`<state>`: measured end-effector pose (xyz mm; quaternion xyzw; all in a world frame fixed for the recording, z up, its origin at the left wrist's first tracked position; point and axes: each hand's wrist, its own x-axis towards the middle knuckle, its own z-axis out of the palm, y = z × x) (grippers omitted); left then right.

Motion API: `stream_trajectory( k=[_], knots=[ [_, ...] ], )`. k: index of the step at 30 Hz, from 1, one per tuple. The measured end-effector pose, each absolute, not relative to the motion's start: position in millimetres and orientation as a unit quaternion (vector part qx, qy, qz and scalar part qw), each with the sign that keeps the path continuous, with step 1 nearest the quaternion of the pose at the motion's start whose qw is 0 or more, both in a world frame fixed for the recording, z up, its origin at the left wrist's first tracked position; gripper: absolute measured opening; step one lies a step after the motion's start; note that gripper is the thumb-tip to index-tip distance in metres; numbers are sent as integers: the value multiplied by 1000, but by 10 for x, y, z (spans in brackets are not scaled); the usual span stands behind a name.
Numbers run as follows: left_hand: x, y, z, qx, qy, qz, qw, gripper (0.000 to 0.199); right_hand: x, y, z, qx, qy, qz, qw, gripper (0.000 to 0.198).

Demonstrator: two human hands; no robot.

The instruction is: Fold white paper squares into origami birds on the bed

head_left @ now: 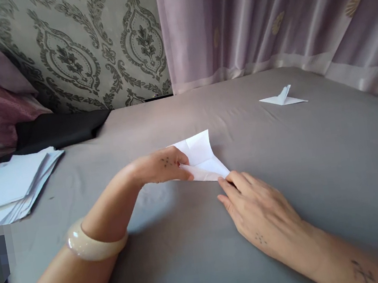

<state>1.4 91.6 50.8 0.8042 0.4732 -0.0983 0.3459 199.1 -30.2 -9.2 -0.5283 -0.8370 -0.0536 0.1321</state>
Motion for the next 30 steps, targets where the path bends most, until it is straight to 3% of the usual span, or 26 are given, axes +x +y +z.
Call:
stream_trajectory(
  k=[30],
  knots=[
    [98,893,472,747,469,51,469,30,1833,-219,-113,-543,-831,-63,102,43]
  ],
)
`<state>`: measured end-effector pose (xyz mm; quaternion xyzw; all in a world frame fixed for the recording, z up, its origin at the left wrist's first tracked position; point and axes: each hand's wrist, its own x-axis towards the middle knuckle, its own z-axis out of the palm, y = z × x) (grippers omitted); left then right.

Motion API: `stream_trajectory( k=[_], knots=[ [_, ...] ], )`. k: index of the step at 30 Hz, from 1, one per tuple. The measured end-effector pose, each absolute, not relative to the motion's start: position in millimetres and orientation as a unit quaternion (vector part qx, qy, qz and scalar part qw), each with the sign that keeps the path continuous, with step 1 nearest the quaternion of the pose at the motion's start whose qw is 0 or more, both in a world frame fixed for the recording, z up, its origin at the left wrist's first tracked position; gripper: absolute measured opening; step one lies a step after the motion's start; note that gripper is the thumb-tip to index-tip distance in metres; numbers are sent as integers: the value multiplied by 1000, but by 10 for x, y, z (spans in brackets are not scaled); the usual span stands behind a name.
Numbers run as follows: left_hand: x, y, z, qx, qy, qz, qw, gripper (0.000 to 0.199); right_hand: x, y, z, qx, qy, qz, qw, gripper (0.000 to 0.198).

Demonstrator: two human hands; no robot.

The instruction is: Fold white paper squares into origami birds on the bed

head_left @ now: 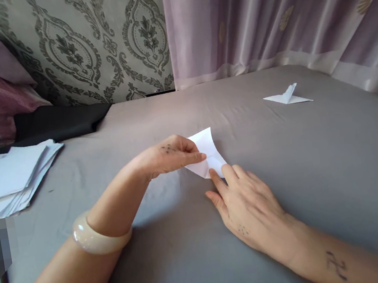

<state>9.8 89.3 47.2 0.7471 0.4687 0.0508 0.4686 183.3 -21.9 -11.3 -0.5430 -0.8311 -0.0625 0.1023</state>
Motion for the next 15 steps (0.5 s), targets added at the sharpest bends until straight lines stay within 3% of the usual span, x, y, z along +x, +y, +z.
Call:
stream_trajectory(
  k=[15],
  knots=[
    [173,842,474,781,487,44,389,29,1822,-276,-53,-544,-832,-37,100,43]
  ],
)
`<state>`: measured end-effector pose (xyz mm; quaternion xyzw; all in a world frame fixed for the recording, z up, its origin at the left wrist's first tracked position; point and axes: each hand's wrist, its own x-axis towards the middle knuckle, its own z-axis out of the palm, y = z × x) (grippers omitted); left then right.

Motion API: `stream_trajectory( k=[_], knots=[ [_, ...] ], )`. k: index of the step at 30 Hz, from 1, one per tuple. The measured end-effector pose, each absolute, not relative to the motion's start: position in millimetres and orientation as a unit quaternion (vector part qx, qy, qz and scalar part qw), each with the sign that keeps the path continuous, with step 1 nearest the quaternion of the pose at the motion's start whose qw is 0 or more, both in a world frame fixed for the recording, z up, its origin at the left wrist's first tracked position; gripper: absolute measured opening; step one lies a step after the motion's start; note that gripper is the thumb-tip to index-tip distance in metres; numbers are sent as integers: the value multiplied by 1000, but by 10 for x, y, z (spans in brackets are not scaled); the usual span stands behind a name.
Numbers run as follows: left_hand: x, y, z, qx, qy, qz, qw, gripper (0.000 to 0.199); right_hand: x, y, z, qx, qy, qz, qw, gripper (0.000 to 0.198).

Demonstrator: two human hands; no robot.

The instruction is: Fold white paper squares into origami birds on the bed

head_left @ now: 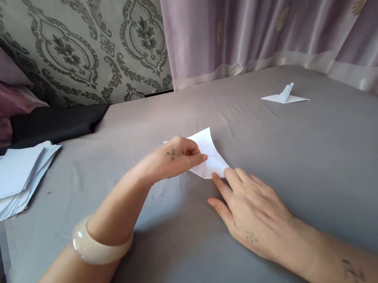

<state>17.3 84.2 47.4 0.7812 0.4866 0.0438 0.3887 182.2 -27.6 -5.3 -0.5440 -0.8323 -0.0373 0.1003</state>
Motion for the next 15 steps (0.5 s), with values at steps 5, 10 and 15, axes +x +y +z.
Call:
stream_trajectory(
  k=[5,10,15],
  knots=[
    [161,846,491,790,474,47,386,31,1797,-210,-50,-552,-827,-33,103,42],
    [110,812,521,815,448,12,367,23,1811,-173,-53,-552,-828,-38,96,41],
    [77,755,492,819,463,14,339,23,1880,-225,-62,-553,-825,-49,107,32]
  ],
)
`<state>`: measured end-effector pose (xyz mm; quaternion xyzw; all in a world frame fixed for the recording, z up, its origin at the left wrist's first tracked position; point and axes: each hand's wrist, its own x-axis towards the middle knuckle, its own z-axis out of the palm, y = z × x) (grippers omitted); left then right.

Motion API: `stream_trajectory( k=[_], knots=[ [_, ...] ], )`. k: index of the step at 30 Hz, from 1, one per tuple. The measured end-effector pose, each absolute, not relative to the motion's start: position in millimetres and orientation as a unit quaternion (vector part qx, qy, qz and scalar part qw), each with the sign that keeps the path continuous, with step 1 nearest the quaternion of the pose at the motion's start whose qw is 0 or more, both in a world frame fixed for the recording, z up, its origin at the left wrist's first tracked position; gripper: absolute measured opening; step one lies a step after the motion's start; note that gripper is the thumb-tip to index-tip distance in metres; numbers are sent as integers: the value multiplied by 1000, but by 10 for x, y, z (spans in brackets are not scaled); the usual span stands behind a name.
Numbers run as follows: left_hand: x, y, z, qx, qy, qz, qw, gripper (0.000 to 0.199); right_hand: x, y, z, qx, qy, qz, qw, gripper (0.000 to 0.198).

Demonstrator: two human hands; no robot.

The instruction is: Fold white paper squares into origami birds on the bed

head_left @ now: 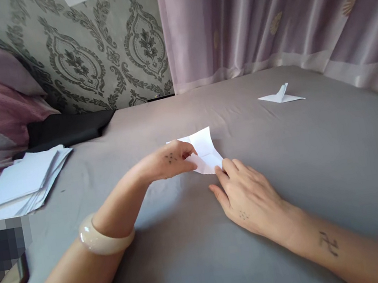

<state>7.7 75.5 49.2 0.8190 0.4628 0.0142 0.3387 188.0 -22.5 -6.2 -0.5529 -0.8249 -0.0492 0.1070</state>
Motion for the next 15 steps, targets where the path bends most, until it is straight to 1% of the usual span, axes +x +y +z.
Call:
stream_trajectory(
  k=[2,4,7,9,10,12,15],
  knots=[
    [56,733,459,821,462,25,334,23,1915,-229,-78,-553,-823,-50,117,24],
    [24,701,418,826,467,48,313,20,1945,-218,-94,-554,-819,-49,141,21],
    [-50,622,331,848,459,109,242,13,1958,-176,-101,-534,-818,-60,208,12],
    [-122,553,248,868,440,141,184,12,1938,-133,-97,-497,-831,-75,238,18],
    [-167,516,201,876,432,148,157,14,1921,-108,-97,-478,-841,-77,242,22],
    [-270,441,109,885,426,144,117,20,1878,-55,-104,-446,-863,-70,229,22],
    [-438,316,22,895,419,113,101,30,1806,14,-124,-409,-891,-62,189,23]
  ],
)
